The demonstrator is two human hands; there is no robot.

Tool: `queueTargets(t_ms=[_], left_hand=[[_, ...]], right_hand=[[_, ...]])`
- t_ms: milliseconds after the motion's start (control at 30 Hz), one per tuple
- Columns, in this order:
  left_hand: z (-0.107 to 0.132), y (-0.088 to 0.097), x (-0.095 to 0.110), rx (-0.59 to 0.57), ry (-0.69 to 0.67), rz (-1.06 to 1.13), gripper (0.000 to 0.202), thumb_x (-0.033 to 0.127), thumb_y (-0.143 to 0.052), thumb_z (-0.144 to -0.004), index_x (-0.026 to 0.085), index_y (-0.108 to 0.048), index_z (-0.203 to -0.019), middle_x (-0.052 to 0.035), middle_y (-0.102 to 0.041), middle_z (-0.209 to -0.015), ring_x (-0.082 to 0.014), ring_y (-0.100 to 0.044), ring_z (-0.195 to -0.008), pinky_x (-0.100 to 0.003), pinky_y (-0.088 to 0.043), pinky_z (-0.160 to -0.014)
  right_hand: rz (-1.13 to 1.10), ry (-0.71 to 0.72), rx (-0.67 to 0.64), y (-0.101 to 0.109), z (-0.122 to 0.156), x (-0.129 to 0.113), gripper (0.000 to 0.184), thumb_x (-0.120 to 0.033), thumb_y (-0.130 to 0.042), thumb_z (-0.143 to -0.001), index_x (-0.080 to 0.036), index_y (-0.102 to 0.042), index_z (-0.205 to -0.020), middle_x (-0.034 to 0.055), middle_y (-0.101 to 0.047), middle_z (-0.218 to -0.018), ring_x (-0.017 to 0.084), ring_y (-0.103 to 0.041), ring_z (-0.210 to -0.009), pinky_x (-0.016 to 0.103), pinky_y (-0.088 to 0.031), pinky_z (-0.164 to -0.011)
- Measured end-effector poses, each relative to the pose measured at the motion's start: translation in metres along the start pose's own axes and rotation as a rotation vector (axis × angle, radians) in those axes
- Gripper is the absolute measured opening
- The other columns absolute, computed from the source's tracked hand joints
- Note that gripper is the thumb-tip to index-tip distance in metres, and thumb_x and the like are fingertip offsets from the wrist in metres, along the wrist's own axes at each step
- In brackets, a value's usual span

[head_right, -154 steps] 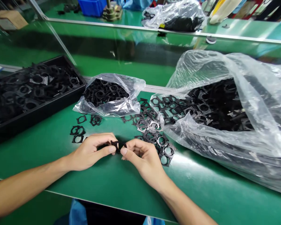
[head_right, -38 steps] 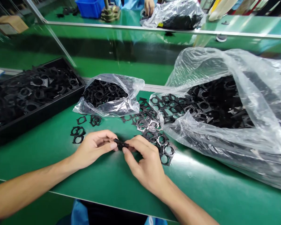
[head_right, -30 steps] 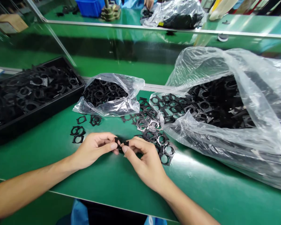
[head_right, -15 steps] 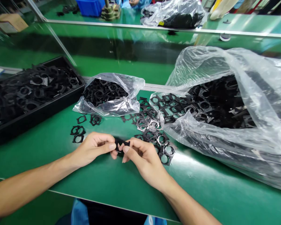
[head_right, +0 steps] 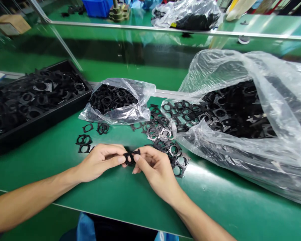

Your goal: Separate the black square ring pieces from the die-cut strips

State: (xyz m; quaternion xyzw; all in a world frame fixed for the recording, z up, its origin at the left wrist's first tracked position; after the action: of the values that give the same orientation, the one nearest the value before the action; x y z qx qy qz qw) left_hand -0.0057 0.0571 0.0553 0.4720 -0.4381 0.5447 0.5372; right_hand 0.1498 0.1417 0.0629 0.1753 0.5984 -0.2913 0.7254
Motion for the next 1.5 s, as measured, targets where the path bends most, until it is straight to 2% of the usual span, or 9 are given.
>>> queueTargets(t_ms=[100,267,433,600,733,967,1200,1333,1500], left_hand=[[0.0,0.0,-0.001,0.013,0.0,0.011,0.021,0.031,-0.068,-0.091,0.014,-0.077,-0.081,-0.0034,-0.069,-0.078,-0.0143,-0.059,-0.072,-0.026,-0.043,-0.067],[-0.003,0.001,-0.005,0.08,0.02,0.155,0.025,0.037,-0.076,-0.086,0.014,-0.073,-0.076,-0.0015,-0.065,-0.073,-0.0116,-0.052,-0.064,-0.024,-0.039,-0.06],[-0.005,-0.006,-0.011,-0.008,0.1,0.405,0.029,0.043,-0.078,-0.086,0.015,-0.071,-0.082,-0.0006,-0.066,-0.075,-0.0121,-0.059,-0.073,-0.024,-0.046,-0.073],[-0.004,-0.007,-0.013,-0.028,0.159,0.497,0.027,0.04,-0.082,-0.082,0.015,-0.075,-0.088,-0.002,-0.073,-0.087,-0.0109,-0.065,-0.077,-0.023,-0.051,-0.078],[-0.003,-0.006,-0.01,-0.02,0.115,0.452,0.027,0.038,-0.085,-0.08,0.015,-0.075,-0.088,-0.0032,-0.076,-0.084,-0.0137,-0.07,-0.078,-0.024,-0.055,-0.076],[-0.001,0.0,-0.004,0.146,0.06,0.209,0.021,0.035,-0.078,-0.085,0.015,-0.075,-0.09,-0.0032,-0.076,-0.074,-0.0155,-0.073,-0.066,-0.025,-0.057,-0.066],[0.0,-0.003,-0.001,0.149,0.054,0.144,0.02,0.034,-0.075,-0.087,0.014,-0.072,-0.088,-0.0021,-0.074,-0.066,-0.0149,-0.071,-0.061,-0.023,-0.054,-0.061],[0.001,-0.004,-0.002,0.157,0.055,0.163,0.019,0.032,-0.076,-0.087,0.014,-0.072,-0.094,-0.003,-0.076,-0.071,-0.0157,-0.074,-0.066,-0.023,-0.056,-0.065],[0.002,-0.004,-0.004,0.154,0.032,0.208,0.019,0.029,-0.075,-0.087,0.014,-0.072,-0.097,-0.0041,-0.077,-0.08,-0.0155,-0.075,-0.069,-0.024,-0.059,-0.069]], right_hand=[[-0.042,-0.008,0.024,0.0,0.001,0.0,0.026,-0.042,-0.074,-0.089,-0.018,-0.068,-0.086,0.0008,-0.071,-0.063,0.013,-0.062,-0.058,0.024,-0.049,-0.064],[-0.109,-0.063,0.038,-0.003,0.002,0.001,0.028,-0.042,-0.077,-0.086,-0.018,-0.065,-0.08,0.0,-0.069,-0.063,0.013,-0.063,-0.055,0.024,-0.051,-0.06],[-0.172,-0.092,-0.011,-0.005,0.001,0.002,0.028,-0.041,-0.078,-0.085,-0.017,-0.064,-0.08,0.0001,-0.069,-0.065,0.012,-0.064,-0.056,0.024,-0.052,-0.06],[-0.162,-0.095,-0.023,-0.004,0.002,-0.001,0.031,-0.044,-0.078,-0.085,-0.018,-0.062,-0.079,-0.0001,-0.069,-0.064,0.012,-0.063,-0.058,0.023,-0.052,-0.062],[-0.122,-0.098,-0.018,-0.004,0.002,0.001,0.03,-0.045,-0.075,-0.087,-0.018,-0.062,-0.081,0.0006,-0.069,-0.065,0.013,-0.064,-0.058,0.026,-0.054,-0.064],[0.116,0.041,0.113,0.0,0.003,-0.002,0.02,-0.04,-0.075,-0.087,-0.02,-0.071,-0.089,0.0052,-0.073,-0.083,0.018,-0.067,-0.075,0.029,-0.055,-0.071],[-0.039,-0.026,0.089,0.002,0.003,-0.001,0.023,-0.038,-0.081,-0.081,-0.018,-0.073,-0.088,0.0006,-0.069,-0.066,0.015,-0.065,-0.062,0.026,-0.053,-0.064],[-0.067,-0.049,0.12,0.004,0.002,-0.002,0.021,-0.036,-0.082,-0.079,-0.018,-0.073,-0.086,-0.0003,-0.068,-0.064,0.014,-0.065,-0.061,0.024,-0.052,-0.063],[-0.037,-0.054,0.141,0.005,0.002,-0.002,0.026,-0.04,-0.082,-0.079,-0.018,-0.069,-0.084,-0.0008,-0.065,-0.062,0.015,-0.065,-0.058,0.026,-0.053,-0.062]])
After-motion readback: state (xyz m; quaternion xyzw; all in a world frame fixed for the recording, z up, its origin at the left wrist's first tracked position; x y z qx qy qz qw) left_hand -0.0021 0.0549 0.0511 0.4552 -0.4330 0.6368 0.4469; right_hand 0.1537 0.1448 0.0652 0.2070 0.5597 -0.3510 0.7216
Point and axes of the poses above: each hand's wrist, its own z-axis away from the middle knuckle, its own y-axis out of the back of the hand, x = y × z, the point moved 4 cm from there along -z, towards the middle knuckle
